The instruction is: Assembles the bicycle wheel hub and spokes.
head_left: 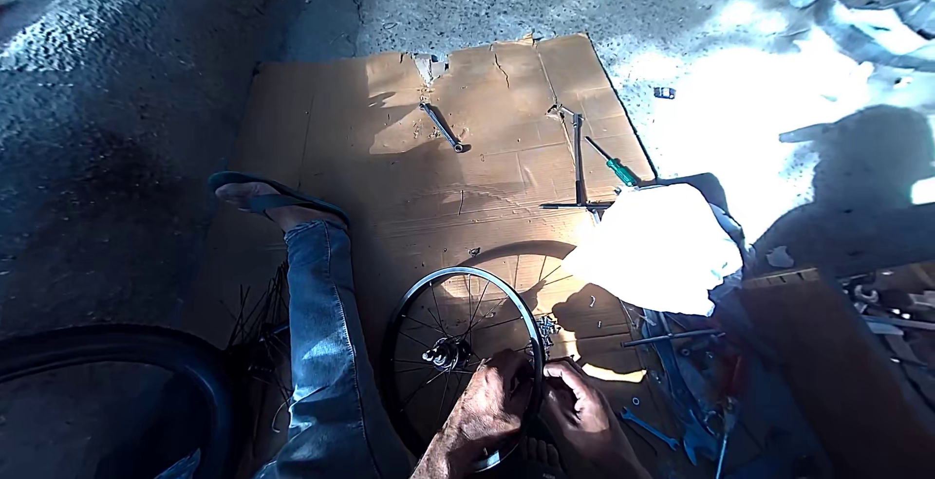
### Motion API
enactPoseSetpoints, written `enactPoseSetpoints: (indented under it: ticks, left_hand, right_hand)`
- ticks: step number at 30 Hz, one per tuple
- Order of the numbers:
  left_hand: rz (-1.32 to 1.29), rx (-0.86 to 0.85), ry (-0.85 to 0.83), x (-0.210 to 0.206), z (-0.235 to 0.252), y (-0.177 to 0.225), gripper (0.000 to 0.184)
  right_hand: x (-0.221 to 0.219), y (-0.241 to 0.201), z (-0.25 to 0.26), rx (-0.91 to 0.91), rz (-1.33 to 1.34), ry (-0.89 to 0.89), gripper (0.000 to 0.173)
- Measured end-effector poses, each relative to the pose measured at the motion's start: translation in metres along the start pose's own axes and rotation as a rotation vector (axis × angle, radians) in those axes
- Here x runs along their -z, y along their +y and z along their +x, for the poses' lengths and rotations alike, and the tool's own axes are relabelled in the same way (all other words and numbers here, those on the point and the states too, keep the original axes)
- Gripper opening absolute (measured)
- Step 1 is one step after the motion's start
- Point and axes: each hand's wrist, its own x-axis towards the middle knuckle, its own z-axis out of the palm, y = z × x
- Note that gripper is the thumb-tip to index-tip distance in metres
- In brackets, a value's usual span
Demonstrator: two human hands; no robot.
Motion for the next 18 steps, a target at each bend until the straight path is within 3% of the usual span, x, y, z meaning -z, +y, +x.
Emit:
enactPoseSetpoints:
  ticks: [10,14,18]
  left_hand:
    - [0.312,0.202,-0.22,0.003,0.011,0.018,0.04]
    - [0.269,0.272,-0.355,0.015,0.021,0.023,0.041]
    - [0.26,0.291,-0.376,0.021,0.024,0.02,0.042]
  right_hand:
    - [-0.001,0.005,-0.001,0.124,-0.167,0.01,0.021]
    - [-0.005,0.001,-0.005,0.031,-0.039,0.009,0.022]
    - [-0.013,-0.003,-0.004,-0.017,-0.12,0.018,0.02]
